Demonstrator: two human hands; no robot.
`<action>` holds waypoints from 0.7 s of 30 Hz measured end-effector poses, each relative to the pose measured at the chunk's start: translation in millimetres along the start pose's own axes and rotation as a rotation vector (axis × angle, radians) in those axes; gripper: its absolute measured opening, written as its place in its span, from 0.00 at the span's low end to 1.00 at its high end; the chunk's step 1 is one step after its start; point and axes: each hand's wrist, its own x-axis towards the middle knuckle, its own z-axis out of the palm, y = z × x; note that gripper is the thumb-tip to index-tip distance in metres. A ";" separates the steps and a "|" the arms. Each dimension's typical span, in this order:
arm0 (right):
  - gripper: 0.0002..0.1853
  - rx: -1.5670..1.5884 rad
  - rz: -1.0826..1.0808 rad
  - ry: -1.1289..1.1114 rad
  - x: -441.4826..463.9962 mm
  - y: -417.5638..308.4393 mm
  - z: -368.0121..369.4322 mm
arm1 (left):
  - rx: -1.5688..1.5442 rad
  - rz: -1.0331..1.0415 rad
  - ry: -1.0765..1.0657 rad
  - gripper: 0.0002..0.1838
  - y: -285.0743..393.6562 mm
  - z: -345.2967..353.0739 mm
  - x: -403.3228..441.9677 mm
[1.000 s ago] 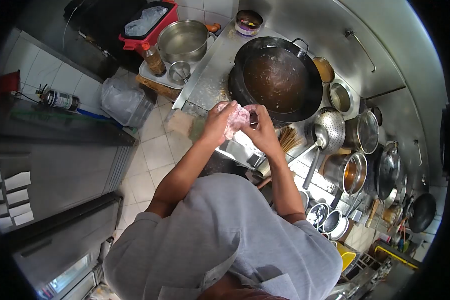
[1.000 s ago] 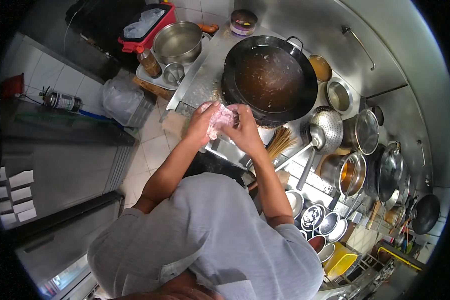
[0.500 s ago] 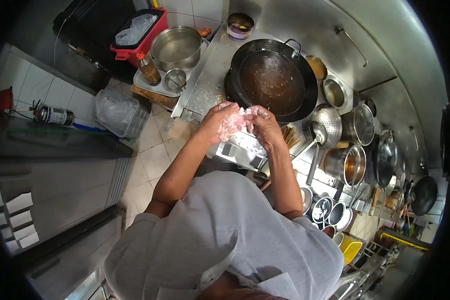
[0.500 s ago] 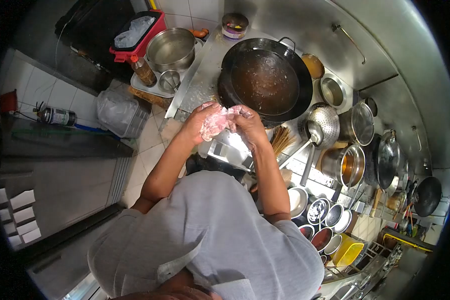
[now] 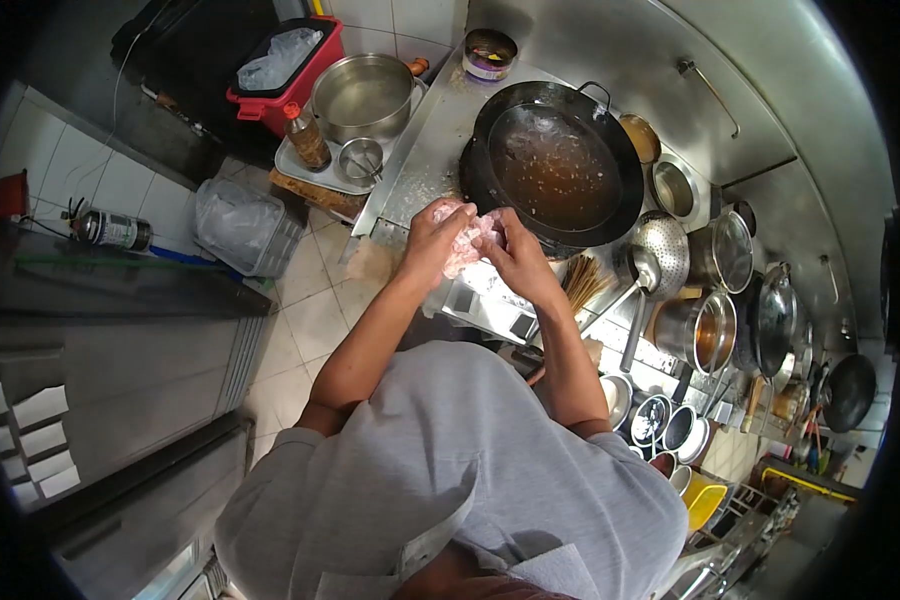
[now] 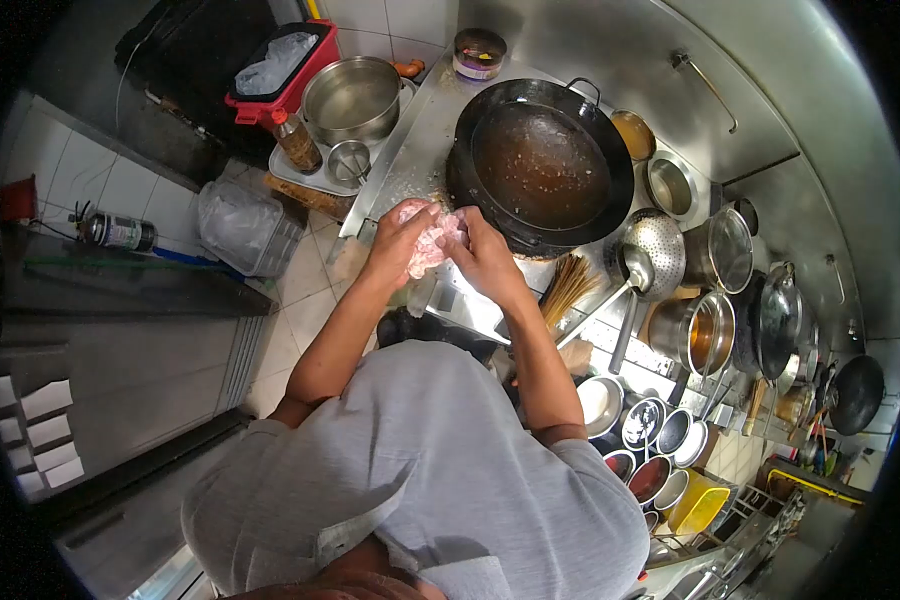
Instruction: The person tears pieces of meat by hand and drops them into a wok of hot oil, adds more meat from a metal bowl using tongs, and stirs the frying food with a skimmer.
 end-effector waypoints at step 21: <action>0.16 0.489 0.155 0.033 -11.2 -0.7 14.2 | -0.037 0.028 -0.134 0.09 -8.0 -10.0 -11.8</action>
